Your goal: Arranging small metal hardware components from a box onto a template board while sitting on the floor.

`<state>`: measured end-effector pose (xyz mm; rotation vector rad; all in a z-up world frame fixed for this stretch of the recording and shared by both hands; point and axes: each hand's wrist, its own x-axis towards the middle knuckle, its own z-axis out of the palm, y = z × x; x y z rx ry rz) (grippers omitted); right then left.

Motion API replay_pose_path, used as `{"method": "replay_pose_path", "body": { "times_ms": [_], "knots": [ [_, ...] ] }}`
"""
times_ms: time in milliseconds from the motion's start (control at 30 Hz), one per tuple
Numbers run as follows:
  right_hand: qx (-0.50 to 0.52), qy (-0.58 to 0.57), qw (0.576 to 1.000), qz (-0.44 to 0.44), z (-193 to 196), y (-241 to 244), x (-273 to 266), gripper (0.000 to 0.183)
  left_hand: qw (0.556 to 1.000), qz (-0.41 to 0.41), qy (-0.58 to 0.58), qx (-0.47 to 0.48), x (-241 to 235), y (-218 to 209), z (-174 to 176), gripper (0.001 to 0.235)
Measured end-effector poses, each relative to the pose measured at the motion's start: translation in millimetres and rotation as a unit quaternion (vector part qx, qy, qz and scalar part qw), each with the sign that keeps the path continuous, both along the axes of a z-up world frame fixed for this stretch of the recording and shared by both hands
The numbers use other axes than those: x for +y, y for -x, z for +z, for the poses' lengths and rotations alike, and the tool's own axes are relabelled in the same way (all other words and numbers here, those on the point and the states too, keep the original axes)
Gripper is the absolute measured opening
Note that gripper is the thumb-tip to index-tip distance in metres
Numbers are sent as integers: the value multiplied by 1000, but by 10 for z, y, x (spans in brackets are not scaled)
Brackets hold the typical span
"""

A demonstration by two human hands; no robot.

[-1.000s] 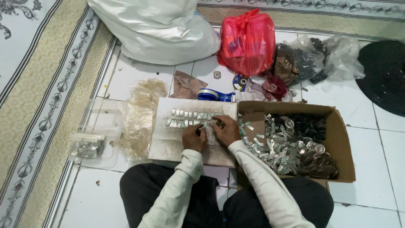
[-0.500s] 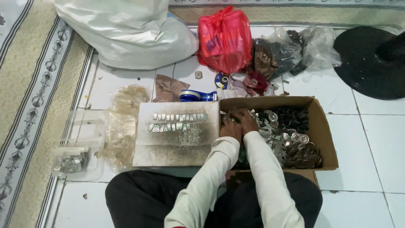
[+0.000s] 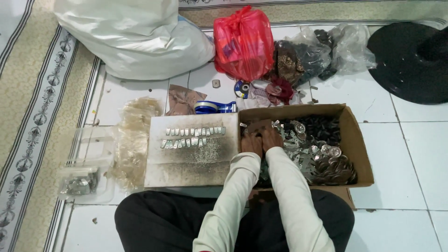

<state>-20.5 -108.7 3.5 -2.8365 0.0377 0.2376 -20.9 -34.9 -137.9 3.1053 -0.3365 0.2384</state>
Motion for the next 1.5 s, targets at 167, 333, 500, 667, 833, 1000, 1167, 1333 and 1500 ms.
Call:
{"method": "replay_pose_path", "body": {
  "times_ms": [167,333,500,667,833,1000,1167,1333,1500],
  "knots": [
    [-5,-39,999,-32,193,85,-11,27,992,-19,124,-3,138,71,516,19],
    [-94,-192,964,-160,-130,-40,-197,12,923,100,290,232,360,308,2339,10],
    [-112,-461,848,-237,999,184,177,21,896,-32,437,71,790,366,1949,76],
    [-79,-558,810,-162,1472,393,718,24,872,99,480,8,1777,288,2277,22],
    [-20,-511,849,-132,1222,414,1247,24,869,171,463,45,2396,147,1833,9],
    [-34,-425,899,-98,881,358,1427,14,862,208,448,116,2370,107,1850,11],
    [-53,-362,927,-83,760,317,1496,16,881,188,411,141,2358,-72,1427,13],
    [-26,-373,922,-102,751,289,1542,17,893,184,380,156,2352,-71,1457,15],
    [-43,-360,929,-75,940,338,1468,17,917,131,371,62,2364,267,2057,20]
  ]
}}
